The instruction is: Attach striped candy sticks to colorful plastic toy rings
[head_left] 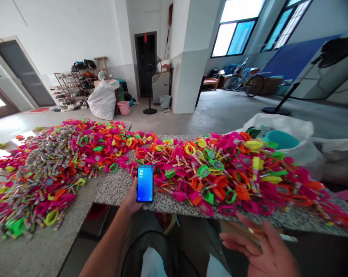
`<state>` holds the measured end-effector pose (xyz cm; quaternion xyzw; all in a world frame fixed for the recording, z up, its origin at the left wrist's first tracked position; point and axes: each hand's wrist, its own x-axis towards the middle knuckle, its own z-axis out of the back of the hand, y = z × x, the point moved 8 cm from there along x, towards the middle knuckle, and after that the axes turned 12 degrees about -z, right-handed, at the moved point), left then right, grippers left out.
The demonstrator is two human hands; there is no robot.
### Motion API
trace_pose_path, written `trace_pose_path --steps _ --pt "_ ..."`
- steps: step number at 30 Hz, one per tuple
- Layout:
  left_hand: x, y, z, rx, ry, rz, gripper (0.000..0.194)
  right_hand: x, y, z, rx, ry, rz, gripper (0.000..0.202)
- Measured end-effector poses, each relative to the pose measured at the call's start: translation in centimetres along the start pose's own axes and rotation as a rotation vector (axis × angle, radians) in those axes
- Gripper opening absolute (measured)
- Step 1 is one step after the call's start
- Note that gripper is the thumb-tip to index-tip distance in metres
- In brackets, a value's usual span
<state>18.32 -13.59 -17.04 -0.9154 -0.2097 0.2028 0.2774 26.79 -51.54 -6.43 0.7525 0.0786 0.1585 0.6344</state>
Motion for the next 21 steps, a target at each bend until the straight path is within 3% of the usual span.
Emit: trace_pose_path --steps 3,9,15,17,21 --pt "0.0 0.0 0.1 0.009 -0.015 0.002 0.065 -0.3 0.9 0.0 0.05 -0.045 -0.039 0.092" --pt "-0.3 -0.3 -0.3 0.02 -0.033 -0.012 0.064 -0.5 1.6 -0.6 0.056 -0.015 -0.074 0.09" --pt "-0.6 -0.5 -1.5 0.023 0.035 -0.037 0.069 -0.8 1.6 -0.9 0.015 -0.025 -0.069 0.092" --pt "-0.8 -0.6 -1.7 0.027 0.047 -0.052 0.063 -0.9 1.3 -0.9 0.018 -0.036 -0.078 0.09" --pt "-1.4 -0.9 -2.0 0.082 0.078 -0.09 0.032 -1.2 0.3 -1.0 -0.013 -0.038 -0.078 0.093"
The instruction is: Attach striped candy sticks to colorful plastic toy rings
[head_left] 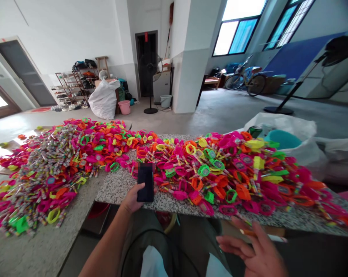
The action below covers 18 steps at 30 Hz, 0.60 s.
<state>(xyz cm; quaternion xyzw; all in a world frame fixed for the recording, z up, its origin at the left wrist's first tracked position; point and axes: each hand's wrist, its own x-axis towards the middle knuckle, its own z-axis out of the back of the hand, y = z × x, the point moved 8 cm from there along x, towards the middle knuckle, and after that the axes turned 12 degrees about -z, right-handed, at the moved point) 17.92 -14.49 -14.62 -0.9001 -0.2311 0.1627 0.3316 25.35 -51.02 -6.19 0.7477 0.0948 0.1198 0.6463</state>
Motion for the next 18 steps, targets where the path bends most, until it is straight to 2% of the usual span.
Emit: trace_pose_path --steps 4,7,12,18 --pt "-0.2 -0.1 0.0 0.016 0.009 -0.014 0.042 -0.2 -0.7 0.0 -0.019 0.011 0.032 0.085" --pt "0.1 0.2 0.6 0.015 -0.047 0.017 0.038 -0.3 -0.8 -0.1 -0.012 0.02 0.021 0.084" --pt "0.5 0.4 1.5 -0.025 -0.173 0.047 0.063 -0.5 -0.6 -0.9 0.044 0.063 -0.049 0.081" --pt "0.5 0.4 1.2 -0.045 -0.146 0.053 0.064 -1.0 -0.4 -1.4 -0.027 0.025 -0.083 0.086"
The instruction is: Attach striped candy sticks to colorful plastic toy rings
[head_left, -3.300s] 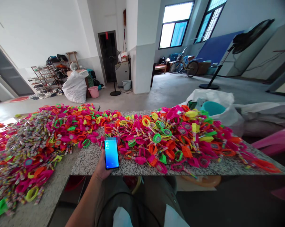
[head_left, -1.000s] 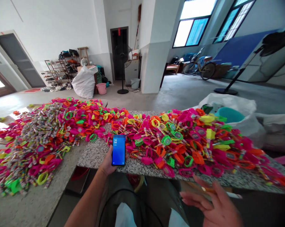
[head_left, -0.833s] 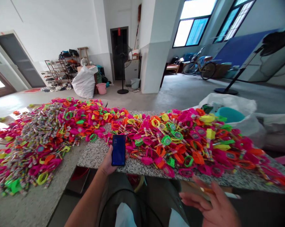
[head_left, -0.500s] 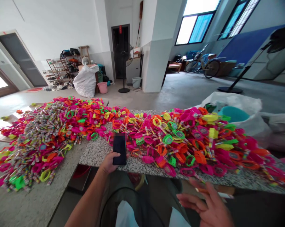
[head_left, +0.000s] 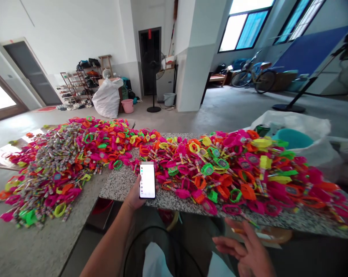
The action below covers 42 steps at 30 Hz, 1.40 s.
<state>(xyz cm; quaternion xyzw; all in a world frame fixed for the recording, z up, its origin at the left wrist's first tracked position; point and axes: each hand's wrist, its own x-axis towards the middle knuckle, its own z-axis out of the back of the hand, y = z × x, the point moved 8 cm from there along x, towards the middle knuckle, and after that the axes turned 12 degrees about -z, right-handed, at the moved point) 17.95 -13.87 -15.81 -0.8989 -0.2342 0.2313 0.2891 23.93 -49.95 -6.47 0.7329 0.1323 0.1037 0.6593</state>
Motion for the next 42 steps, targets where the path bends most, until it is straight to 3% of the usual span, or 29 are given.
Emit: trace_pose_path --steps 8,17,25,32,42 --pt "-0.1 -0.1 -0.5 0.009 0.048 -0.022 0.07 -0.2 0.1 -0.3 0.017 0.101 0.035 0.07" --pt "0.5 0.1 -0.2 0.009 0.047 -0.02 0.073 0.3 -1.3 -1.4 -0.091 0.172 0.005 0.068" --pt "0.5 0.2 -0.4 -0.019 0.074 -0.012 0.074 0.5 -1.0 -5.8 -0.23 0.233 0.062 0.073" --pt "0.4 0.1 -0.4 -0.002 0.092 0.006 0.07 0.6 -0.7 -10.1 -0.35 0.324 0.198 0.072" --pt "0.3 0.3 -0.2 0.04 0.08 0.045 0.062 1.2 -1.5 -13.4 -0.323 0.398 0.181 0.074"
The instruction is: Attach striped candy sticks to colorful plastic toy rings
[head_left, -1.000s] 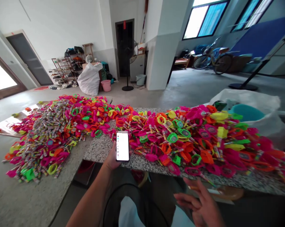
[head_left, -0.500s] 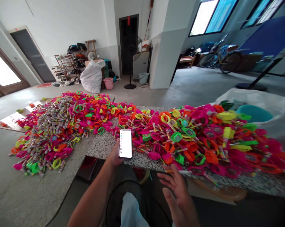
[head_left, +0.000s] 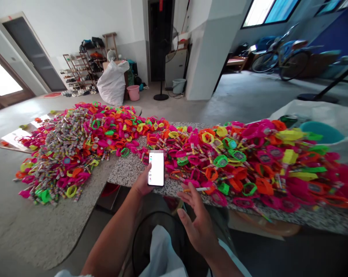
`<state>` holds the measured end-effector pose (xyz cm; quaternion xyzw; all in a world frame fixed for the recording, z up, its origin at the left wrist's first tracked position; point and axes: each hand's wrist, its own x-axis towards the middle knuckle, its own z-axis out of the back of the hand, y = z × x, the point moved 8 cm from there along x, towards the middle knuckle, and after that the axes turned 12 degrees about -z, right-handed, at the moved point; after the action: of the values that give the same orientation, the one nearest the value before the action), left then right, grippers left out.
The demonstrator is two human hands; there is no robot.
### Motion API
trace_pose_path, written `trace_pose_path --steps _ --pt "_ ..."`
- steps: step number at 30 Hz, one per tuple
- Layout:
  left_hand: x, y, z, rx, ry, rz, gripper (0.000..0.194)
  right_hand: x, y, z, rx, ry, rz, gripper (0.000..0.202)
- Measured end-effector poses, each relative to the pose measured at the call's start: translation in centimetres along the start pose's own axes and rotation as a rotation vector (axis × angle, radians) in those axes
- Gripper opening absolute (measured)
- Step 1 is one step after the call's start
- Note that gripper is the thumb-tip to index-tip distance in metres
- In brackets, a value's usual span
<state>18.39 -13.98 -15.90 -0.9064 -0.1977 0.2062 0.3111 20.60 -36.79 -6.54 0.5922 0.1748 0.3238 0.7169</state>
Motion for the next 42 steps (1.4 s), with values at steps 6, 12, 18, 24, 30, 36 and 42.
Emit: trace_pose_path --steps 6,12,18,24,30,36,42 --pt "-0.4 -0.1 0.0 0.063 0.011 -0.022 0.052 0.0 -0.5 -0.5 -0.012 0.003 -0.012 0.074" --pt "-0.6 -0.6 -0.3 0.089 0.137 -0.145 0.067 -0.5 -0.9 -0.3 -0.015 -0.005 -0.041 0.072" --pt "-0.9 -0.5 -0.3 0.084 0.137 -0.132 0.061 -0.7 -1.2 -0.3 -0.033 -0.025 -0.045 0.071" --pt "-0.4 -0.1 0.1 0.062 0.06 -0.067 0.055 -0.7 -1.4 -0.6 -0.03 -0.028 -0.051 0.071" --pt "-0.4 -0.4 0.3 0.102 0.082 -0.132 0.062 -0.7 -2.1 -0.8 -0.038 -0.024 -0.078 0.071" --pt "-1.1 -0.7 -0.8 0.102 0.166 -0.135 0.071 -0.7 -2.4 -0.7 -0.041 -0.045 -0.087 0.071" --pt "-1.0 -0.7 -0.7 0.092 0.14 -0.121 0.074 -0.6 -2.7 -0.7 -0.05 -0.056 -0.09 0.071"
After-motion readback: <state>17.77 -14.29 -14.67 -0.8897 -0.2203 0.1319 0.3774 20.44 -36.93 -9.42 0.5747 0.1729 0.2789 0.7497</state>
